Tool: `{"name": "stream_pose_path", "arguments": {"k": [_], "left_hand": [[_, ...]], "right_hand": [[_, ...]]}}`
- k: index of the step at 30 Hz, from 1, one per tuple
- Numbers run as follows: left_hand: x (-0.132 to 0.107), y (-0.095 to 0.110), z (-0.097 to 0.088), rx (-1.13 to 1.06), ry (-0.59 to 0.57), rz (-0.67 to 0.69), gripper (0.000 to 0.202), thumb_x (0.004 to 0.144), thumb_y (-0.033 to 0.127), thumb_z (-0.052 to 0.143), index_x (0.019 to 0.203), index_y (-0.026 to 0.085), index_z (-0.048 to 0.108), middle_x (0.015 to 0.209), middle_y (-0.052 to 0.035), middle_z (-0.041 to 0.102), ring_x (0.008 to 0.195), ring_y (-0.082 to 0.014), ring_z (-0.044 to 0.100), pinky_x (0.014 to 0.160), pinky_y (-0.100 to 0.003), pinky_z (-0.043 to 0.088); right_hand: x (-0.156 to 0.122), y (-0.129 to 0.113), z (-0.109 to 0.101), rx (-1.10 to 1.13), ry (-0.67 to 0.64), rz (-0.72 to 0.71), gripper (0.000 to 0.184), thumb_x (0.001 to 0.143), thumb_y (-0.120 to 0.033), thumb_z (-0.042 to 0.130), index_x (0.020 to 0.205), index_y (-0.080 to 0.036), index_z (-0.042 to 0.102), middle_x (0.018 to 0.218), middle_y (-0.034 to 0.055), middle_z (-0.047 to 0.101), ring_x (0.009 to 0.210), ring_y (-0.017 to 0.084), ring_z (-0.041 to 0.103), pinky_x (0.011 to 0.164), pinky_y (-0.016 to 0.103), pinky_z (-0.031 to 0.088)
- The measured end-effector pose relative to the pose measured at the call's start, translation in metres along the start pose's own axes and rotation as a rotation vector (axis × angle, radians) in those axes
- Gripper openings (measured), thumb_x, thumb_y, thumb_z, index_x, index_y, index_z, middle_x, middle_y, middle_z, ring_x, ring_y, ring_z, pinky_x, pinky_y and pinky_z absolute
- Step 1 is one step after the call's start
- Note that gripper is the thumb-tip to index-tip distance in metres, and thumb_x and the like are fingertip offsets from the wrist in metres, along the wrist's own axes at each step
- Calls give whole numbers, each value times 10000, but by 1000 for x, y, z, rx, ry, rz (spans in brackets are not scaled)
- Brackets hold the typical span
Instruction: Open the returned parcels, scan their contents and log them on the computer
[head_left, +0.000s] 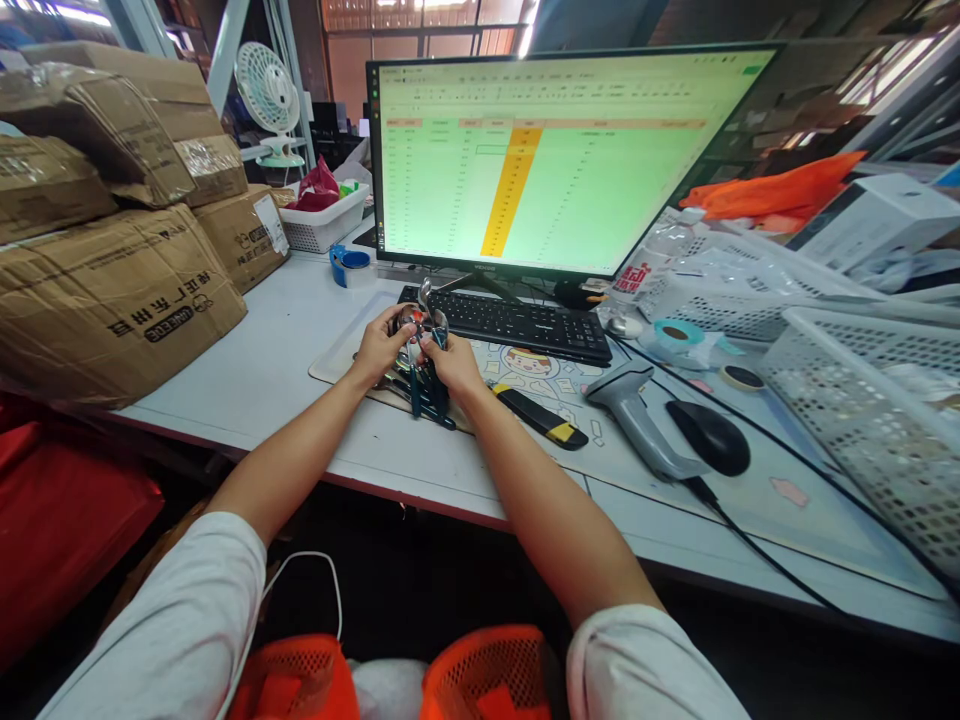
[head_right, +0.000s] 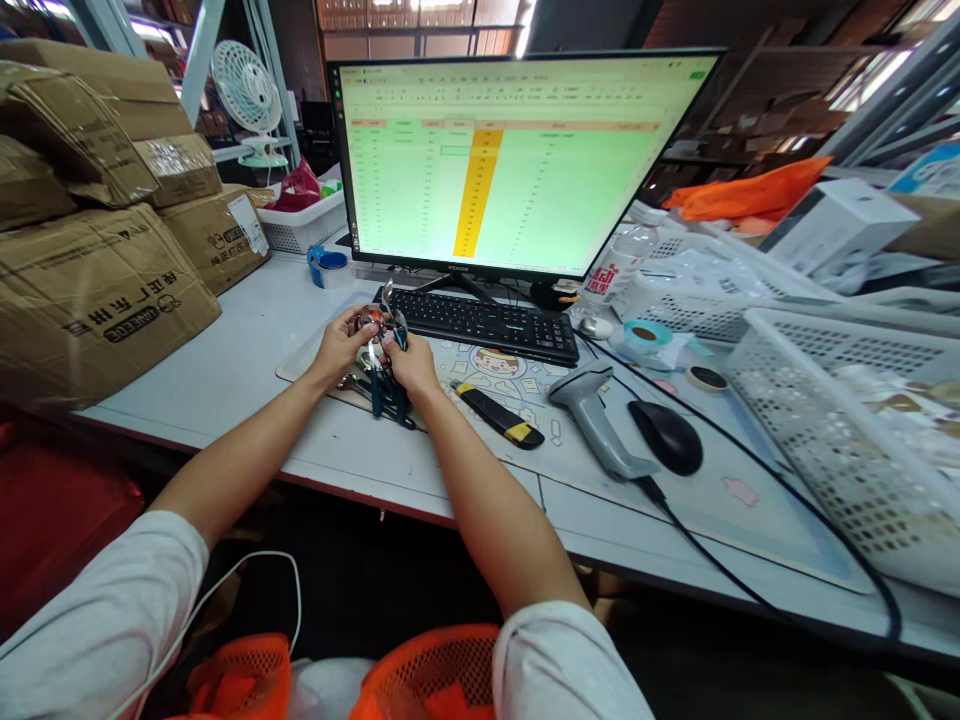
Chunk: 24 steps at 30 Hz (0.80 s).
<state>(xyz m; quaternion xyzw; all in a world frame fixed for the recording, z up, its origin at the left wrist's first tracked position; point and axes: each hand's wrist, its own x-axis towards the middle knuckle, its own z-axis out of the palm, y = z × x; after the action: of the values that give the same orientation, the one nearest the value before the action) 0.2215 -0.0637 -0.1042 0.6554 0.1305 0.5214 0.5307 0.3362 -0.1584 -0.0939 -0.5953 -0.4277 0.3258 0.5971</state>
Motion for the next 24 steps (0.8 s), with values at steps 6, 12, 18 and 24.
{"name": "stream_pose_path", "arguments": {"k": [6, 12, 18, 24], "left_hand": [[0, -3, 1, 34, 90, 6, 495, 749, 510, 861, 1041, 171, 650, 825, -26, 681, 664, -141, 609, 629, -244, 501], [-1, -1, 3, -7, 81, -41, 407, 808, 274, 748, 1176, 215, 586, 1006, -41, 702, 795, -153, 661, 634, -222, 497], [-3, 2, 8, -144, -21, -130, 502, 752, 180, 608, 1243, 231, 517, 1072, -32, 708, 899, -176, 683, 828, -298, 535], [-3, 2, 11, -71, 117, -100, 348, 791, 131, 557, 1123, 221, 507, 910, -3, 673, 754, -133, 655, 788, -285, 542]], "right_hand": [[6, 7, 3, 22, 111, -33, 109, 898, -266, 590, 912, -175, 647, 687, 0, 647, 600, 173, 640, 605, 294, 549], [7, 6, -5, -244, 95, -117, 155, 878, -297, 601, 877, -165, 682, 775, 39, 710, 765, 207, 666, 795, 336, 541], [1, 1, -4, -413, 9, -169, 175, 870, -299, 629, 828, -150, 711, 814, 46, 727, 825, 226, 659, 813, 322, 496], [1, -1, -2, -514, 21, -156, 220, 919, -319, 618, 858, -142, 735, 806, 73, 730, 808, 240, 671, 792, 324, 494]]}}
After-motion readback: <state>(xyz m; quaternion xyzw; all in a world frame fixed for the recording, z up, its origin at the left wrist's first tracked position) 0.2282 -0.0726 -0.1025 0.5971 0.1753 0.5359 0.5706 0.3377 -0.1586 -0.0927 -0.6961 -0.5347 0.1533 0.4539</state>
